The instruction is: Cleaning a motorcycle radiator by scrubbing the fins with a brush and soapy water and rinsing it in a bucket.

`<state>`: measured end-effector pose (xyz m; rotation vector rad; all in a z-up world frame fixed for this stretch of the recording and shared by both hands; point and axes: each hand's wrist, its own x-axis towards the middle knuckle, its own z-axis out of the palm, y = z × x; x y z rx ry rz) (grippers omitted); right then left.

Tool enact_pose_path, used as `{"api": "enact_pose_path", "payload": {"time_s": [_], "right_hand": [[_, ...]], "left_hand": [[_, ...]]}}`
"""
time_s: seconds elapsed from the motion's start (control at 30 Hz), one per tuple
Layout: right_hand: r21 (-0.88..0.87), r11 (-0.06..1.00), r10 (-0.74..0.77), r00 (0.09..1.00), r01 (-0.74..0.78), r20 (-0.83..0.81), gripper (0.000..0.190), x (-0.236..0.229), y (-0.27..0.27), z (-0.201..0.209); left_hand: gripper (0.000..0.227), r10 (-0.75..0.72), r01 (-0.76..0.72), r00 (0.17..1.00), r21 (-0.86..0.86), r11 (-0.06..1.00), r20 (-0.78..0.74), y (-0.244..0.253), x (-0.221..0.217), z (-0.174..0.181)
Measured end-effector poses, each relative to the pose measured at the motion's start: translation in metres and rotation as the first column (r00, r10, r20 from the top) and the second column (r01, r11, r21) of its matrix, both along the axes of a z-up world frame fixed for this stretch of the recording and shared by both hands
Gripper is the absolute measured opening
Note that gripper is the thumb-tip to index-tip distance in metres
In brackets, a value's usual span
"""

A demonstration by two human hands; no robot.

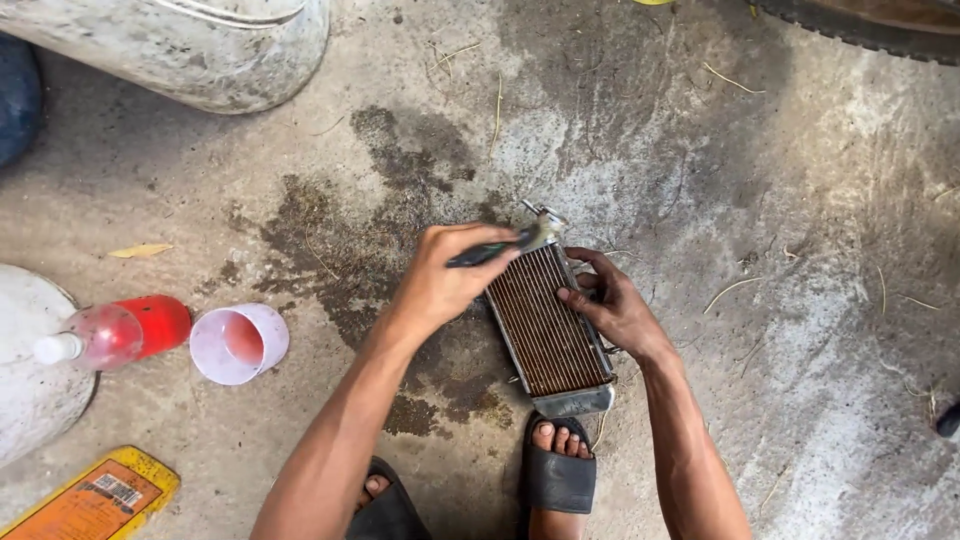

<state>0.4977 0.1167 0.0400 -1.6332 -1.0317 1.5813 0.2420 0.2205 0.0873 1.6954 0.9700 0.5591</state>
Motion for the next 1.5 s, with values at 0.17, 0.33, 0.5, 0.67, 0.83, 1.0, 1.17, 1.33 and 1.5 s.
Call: {"api": "enact_pose_path", "payload": {"time_s": [0.17, 0.33, 0.5, 0.67, 0.83, 1.0, 1.17, 1.33, 1.5], "right_hand": [[-0.010, 1.000, -0.027, 1.000, 0.028, 0.013, 0.058, -0.002, 0.005, 0.009], [0.009, 1.000, -0.015, 1.000, 0.015, 0.010, 0.057, -0.008, 0.002, 0.014], [0.034, 0.999, -0.012, 1.000, 0.011, 0.026, 0.058, -0.005, 0.003, 0.006], [0.064, 0.998, -0.017, 0.999, 0.015, 0.029, 0.058, -0.009, 0.003, 0.007], [0.058, 0.998, -0.026, 0.998, 0.023, 0.056, 0.059, -0.013, 0.005, 0.012], [0.066, 0.997, -0.035, 0.997, 0.030, 0.066, 0.059, -0.009, 0.003, 0.004], [0.059, 0.998, -0.043, 0.994, 0.038, 0.096, 0.059, -0.015, -0.001, 0.002], [0.036, 0.998, -0.054, 0.995, 0.051, 0.084, 0.060, -0.018, -0.003, 0.013], [0.068, 0.997, -0.048, 0.994, 0.042, 0.095, 0.060, -0.018, 0.002, 0.014]], "left_hand": [[0.015, -0.092, 0.093, 0.995, 0.033, 0.995, -0.030, 0.010, -0.011, -0.014], [0.015, -0.023, 0.021, 0.996, -0.020, 1.000, -0.086, 0.006, -0.005, 0.021], [0.016, -0.005, 0.004, 0.999, -0.022, 1.000, -0.046, 0.011, 0.009, -0.010], [0.016, 0.018, -0.029, 0.939, -0.026, 0.999, -0.344, -0.007, -0.052, -0.015], [0.014, 0.075, -0.075, 0.996, -0.008, 0.997, 0.046, -0.008, -0.013, -0.015], [0.012, 0.118, -0.118, 0.993, -0.045, 0.992, 0.004, -0.013, -0.043, -0.050], [0.013, 0.202, -0.205, 0.977, 0.038, 0.978, 0.075, -0.024, -0.032, -0.028], [0.011, 0.264, -0.262, 0.956, -0.039, 0.964, 0.128, -0.037, -0.033, -0.071], [0.011, 0.346, -0.347, 0.937, 0.013, 0.938, 0.049, -0.036, -0.045, -0.045]]}}
